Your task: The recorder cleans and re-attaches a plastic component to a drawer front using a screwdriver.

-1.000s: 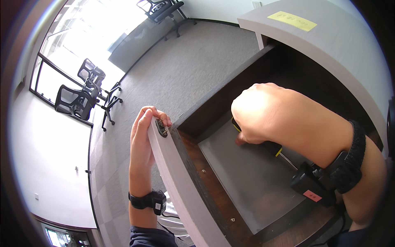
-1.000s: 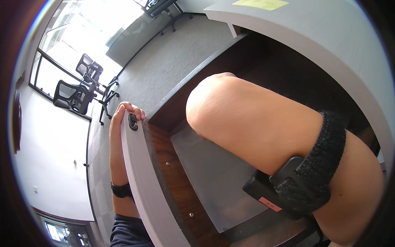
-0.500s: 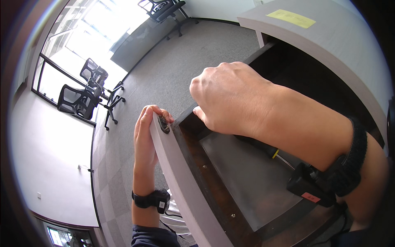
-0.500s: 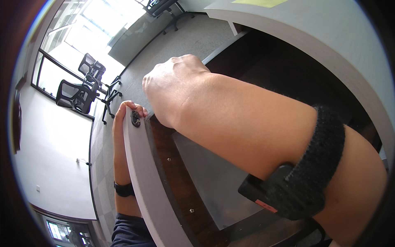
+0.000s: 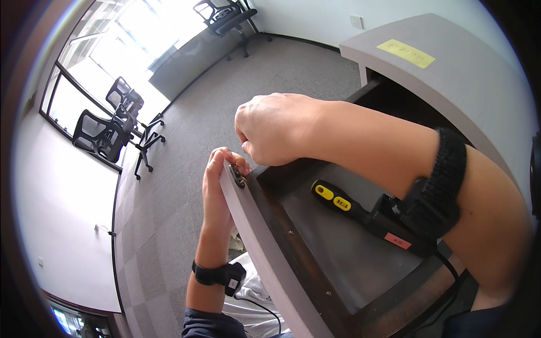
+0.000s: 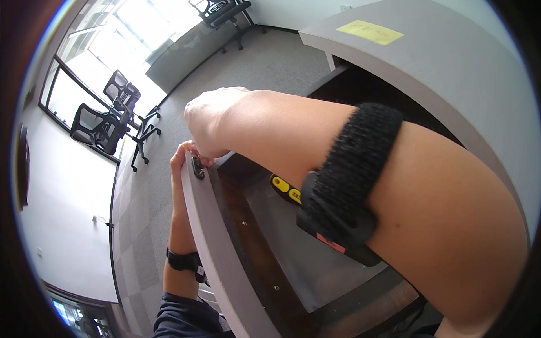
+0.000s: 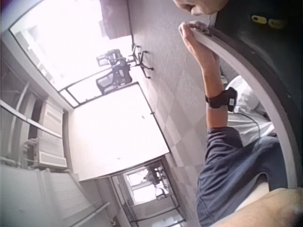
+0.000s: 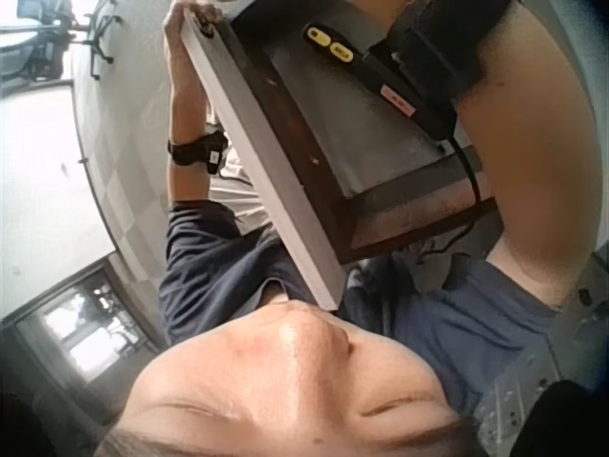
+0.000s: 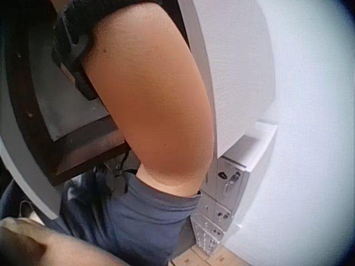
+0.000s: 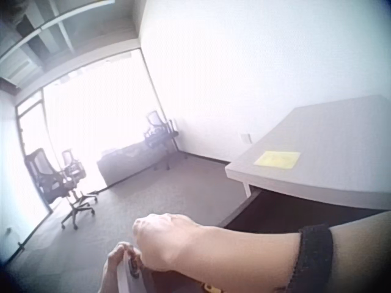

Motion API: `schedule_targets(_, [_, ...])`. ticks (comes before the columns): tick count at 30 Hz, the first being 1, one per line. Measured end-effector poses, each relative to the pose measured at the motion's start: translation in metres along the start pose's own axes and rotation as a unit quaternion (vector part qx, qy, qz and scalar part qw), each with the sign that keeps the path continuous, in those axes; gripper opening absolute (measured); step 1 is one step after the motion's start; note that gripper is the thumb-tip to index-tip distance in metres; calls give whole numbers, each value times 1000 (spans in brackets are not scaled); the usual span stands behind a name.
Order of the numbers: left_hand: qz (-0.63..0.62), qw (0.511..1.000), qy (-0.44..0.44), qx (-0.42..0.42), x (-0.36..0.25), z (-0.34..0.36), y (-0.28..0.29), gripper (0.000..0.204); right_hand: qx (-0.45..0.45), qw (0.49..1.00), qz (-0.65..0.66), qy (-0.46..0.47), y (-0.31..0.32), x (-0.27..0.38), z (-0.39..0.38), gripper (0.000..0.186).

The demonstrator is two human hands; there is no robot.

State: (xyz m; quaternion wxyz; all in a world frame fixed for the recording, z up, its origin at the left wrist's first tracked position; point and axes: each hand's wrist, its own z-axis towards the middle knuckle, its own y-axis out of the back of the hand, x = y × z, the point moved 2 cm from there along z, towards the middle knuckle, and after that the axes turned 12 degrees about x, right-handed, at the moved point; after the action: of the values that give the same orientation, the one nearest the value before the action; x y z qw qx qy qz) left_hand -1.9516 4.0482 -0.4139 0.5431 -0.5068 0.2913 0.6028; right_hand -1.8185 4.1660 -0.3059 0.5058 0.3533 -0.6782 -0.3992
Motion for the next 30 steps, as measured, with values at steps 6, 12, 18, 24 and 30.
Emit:
schedule_targets(6, [20, 999, -42, -6, 3, -2, -7, 28, -37, 986, -160, 24, 29, 21, 28, 20])
schedule_targets(12, [0, 998, -59, -9, -7, -4, -2, 27, 32, 976, -200, 77, 115, 54, -23, 29])
schedule_targets(18, [-38, 996, -74, -32, 8, -2, -6, 21, -205, 951, -230, -25, 138, 71, -108, 38])
schedule_targets(24, [-64, 993, -69, -66, 13, 0, -10, 27, -243, 935, -231, -114, 145, 77, -175, 34])
schedule_targets(30, [-25, 995, -63, -67, 9, -4, -11, 28, -308, 826, -327, -342, 0, 61, -308, 80])
